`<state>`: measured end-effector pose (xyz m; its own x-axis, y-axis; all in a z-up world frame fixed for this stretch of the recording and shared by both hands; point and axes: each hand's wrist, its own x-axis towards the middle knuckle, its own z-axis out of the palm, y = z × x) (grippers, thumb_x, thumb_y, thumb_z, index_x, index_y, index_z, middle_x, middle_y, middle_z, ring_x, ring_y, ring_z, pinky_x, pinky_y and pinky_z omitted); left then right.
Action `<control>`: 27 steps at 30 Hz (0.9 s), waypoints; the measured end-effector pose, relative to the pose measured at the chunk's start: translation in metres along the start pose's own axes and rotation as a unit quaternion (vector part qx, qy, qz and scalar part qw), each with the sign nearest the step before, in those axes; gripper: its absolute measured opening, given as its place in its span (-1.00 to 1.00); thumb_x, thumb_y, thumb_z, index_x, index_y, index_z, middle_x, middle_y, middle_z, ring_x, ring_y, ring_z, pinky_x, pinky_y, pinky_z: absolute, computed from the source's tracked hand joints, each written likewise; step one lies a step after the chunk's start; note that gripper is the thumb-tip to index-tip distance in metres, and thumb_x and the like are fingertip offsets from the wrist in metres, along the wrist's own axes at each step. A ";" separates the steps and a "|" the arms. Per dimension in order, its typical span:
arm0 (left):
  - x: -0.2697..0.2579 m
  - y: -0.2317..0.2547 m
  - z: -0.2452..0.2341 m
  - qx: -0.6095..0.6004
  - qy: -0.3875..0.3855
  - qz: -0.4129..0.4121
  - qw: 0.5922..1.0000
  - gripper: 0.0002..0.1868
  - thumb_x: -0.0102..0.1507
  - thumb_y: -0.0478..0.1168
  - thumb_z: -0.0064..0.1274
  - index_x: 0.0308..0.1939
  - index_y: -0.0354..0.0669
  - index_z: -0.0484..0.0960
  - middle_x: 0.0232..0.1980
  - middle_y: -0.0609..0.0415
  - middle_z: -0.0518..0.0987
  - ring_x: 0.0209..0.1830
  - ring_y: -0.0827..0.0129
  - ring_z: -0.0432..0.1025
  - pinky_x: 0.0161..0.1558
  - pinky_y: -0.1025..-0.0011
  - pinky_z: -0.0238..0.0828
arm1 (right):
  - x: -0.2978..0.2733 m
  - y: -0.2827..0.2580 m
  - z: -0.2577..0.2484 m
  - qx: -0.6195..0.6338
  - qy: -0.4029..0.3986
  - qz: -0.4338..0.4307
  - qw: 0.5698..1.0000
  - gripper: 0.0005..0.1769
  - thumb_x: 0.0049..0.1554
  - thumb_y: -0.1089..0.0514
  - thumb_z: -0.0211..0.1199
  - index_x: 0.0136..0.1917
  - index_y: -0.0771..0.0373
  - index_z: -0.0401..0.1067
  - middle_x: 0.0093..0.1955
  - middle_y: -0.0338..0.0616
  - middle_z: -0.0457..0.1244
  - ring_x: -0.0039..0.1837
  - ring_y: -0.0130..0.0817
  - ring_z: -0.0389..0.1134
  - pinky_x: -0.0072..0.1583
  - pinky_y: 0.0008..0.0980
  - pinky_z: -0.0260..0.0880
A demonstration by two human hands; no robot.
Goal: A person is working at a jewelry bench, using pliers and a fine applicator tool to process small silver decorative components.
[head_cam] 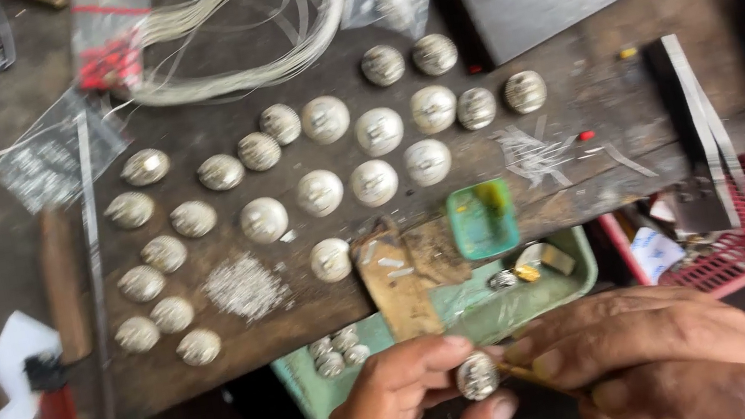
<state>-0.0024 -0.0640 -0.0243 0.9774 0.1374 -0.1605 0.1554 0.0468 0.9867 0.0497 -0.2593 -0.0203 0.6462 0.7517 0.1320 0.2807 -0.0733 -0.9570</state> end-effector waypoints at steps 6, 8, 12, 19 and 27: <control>-0.013 -0.008 -0.002 0.029 0.007 -0.193 0.981 -0.64 -0.15 -0.31 0.24 -0.30 0.03 0.55 -0.46 0.06 0.84 -0.48 0.45 0.70 -0.36 0.59 0.47 | -0.003 0.000 0.018 -0.087 0.283 -0.098 0.950 -0.91 0.04 0.17 0.07 -0.15 0.18 0.28 -0.11 -0.27 0.24 -0.12 -0.29 0.50 0.01 -0.32 0.68; -0.014 -0.012 -0.002 0.019 0.009 -0.192 0.981 -0.63 -0.16 -0.32 0.24 -0.28 -0.01 0.55 -0.45 0.01 0.84 -0.45 0.41 0.72 -0.36 0.57 0.51 | -0.013 -0.008 0.007 -0.147 0.331 -0.044 0.931 -0.81 0.00 0.14 0.09 -0.10 0.21 0.27 -0.24 -0.32 0.22 -0.18 -0.37 0.42 -0.06 -0.44 0.55; -0.012 -0.013 0.002 0.008 0.002 -0.074 0.997 -0.59 -0.13 -0.45 0.16 -0.24 -0.09 0.47 -0.43 0.00 0.75 -0.43 0.45 0.67 -0.33 0.64 0.56 | 0.002 -0.003 -0.017 -0.338 0.473 -0.091 0.809 -0.86 0.16 0.38 -0.13 -0.07 0.56 0.18 -0.35 0.15 0.21 -0.34 -0.28 0.35 -0.31 -0.56 0.37; -0.013 -0.006 0.000 0.015 0.001 -0.097 0.995 -0.63 -0.13 -0.39 0.20 -0.25 -0.10 0.55 -0.43 0.01 0.79 -0.39 0.45 0.70 -0.28 0.63 0.57 | -0.013 -0.022 -0.021 -0.589 0.263 0.154 0.749 -0.80 0.06 0.22 0.17 -0.08 0.40 0.36 -0.12 0.01 0.28 -0.10 -0.16 0.30 -0.08 -0.29 0.32; -0.011 -0.004 -0.001 0.004 -0.031 -0.125 0.992 -0.63 -0.12 -0.36 0.21 -0.24 -0.08 0.55 -0.41 0.03 0.79 -0.37 0.44 0.70 -0.26 0.60 0.57 | -0.020 0.000 -0.015 -0.687 0.272 0.246 0.628 -0.82 0.09 0.09 0.17 -0.01 0.11 0.40 -0.19 -0.25 0.24 -0.23 -0.30 0.28 -0.31 -0.37 0.21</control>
<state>-0.0137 -0.0643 -0.0266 0.9147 0.0614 -0.3994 0.3958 0.0631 0.9162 0.0475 -0.2838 -0.0190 0.9359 0.1091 0.3350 0.0581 -0.9856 0.1587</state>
